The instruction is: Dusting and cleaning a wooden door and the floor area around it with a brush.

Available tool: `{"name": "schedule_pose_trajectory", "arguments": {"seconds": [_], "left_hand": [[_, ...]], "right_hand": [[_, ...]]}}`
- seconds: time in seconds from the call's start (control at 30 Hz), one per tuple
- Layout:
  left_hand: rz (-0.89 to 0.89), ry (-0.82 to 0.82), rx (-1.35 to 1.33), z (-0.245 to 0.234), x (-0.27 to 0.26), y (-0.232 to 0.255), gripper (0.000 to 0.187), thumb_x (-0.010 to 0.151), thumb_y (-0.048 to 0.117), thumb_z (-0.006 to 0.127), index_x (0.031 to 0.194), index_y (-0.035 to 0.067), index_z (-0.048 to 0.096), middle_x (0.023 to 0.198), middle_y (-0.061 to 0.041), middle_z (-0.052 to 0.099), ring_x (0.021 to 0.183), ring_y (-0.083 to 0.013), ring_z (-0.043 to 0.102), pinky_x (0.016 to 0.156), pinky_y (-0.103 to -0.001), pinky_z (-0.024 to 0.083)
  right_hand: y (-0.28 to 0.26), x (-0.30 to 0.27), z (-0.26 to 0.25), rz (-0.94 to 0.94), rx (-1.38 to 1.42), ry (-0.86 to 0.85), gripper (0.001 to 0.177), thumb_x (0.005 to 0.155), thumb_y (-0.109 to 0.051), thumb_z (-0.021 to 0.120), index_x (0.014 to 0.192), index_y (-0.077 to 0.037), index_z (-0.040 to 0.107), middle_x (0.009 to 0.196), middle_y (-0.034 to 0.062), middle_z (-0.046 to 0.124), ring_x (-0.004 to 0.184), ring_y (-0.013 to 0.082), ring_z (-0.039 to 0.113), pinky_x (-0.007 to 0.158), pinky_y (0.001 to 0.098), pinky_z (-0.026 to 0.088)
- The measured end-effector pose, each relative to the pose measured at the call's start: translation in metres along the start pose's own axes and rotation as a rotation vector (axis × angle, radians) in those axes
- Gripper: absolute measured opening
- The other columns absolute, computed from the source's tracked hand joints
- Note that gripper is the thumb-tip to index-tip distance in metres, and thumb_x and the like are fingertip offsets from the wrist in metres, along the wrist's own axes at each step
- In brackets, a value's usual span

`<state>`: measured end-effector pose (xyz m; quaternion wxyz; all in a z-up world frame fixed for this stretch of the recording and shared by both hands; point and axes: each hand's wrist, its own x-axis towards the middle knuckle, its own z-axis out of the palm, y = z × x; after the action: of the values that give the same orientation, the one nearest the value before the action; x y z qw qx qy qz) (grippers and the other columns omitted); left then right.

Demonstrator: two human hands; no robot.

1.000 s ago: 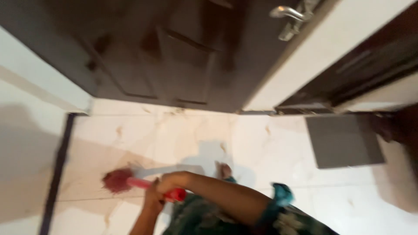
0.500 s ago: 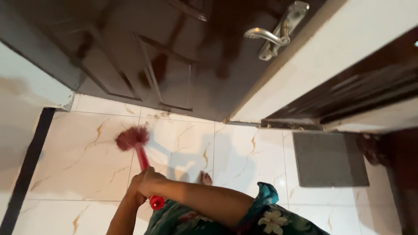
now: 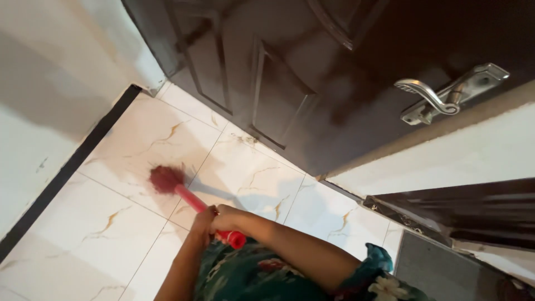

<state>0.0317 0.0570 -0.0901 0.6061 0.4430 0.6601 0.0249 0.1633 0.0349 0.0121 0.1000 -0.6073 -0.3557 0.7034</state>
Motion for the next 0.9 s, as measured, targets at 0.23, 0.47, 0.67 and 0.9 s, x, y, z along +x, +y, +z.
{"name": "schedule_pose_trajectory", "arguments": {"seconds": [0.23,0.47,0.67,0.9], "left_hand": [[-0.005,-0.368,-0.031,0.043,0.006,0.026,0.033,0.093,0.023,0.057,0.115,0.002,0.070,0.081,-0.016,0.073,0.053,-0.0250,0.064,0.042,-0.037,0.050],[-0.036,-0.101,-0.146,0.081,0.013,0.057,0.057,0.093,0.043,0.065,0.109,-0.012,0.069,0.083,-0.016,0.072,0.070,-0.0257,0.067,0.063,-0.039,0.054],[0.041,0.092,-0.204,0.060,-0.006,0.046,0.065,0.090,0.046,0.070,0.117,-0.011,0.058,0.091,-0.019,0.071,0.076,-0.0246,0.068,0.065,-0.038,0.056],[-0.029,0.211,-0.394,0.077,0.015,-0.019,0.068,0.092,0.051,0.070,0.112,-0.013,0.059,0.084,-0.020,0.069,0.069,-0.0288,0.065,0.059,-0.040,0.053]], "right_hand": [[0.035,-0.025,-0.016,0.047,0.364,0.066,0.027,0.080,0.001,0.070,0.104,0.010,0.063,0.062,0.0117,0.064,0.044,0.0188,0.059,0.037,0.0336,0.046],[0.011,-0.077,-0.041,0.090,0.359,0.297,0.061,0.081,0.002,0.074,0.129,-0.003,0.038,0.075,0.0113,0.062,0.051,0.0185,0.057,0.043,0.0370,0.048],[0.029,-0.065,-0.024,-0.099,0.316,0.251,0.072,0.084,-0.011,0.070,0.143,-0.013,0.029,0.086,0.0086,0.063,0.057,0.0180,0.061,0.044,0.0366,0.051],[0.055,-0.043,-0.021,-0.086,0.151,0.179,0.092,0.081,-0.004,0.076,0.155,-0.020,0.025,0.092,0.0135,0.070,0.061,0.0198,0.065,0.049,0.0359,0.054]]}}
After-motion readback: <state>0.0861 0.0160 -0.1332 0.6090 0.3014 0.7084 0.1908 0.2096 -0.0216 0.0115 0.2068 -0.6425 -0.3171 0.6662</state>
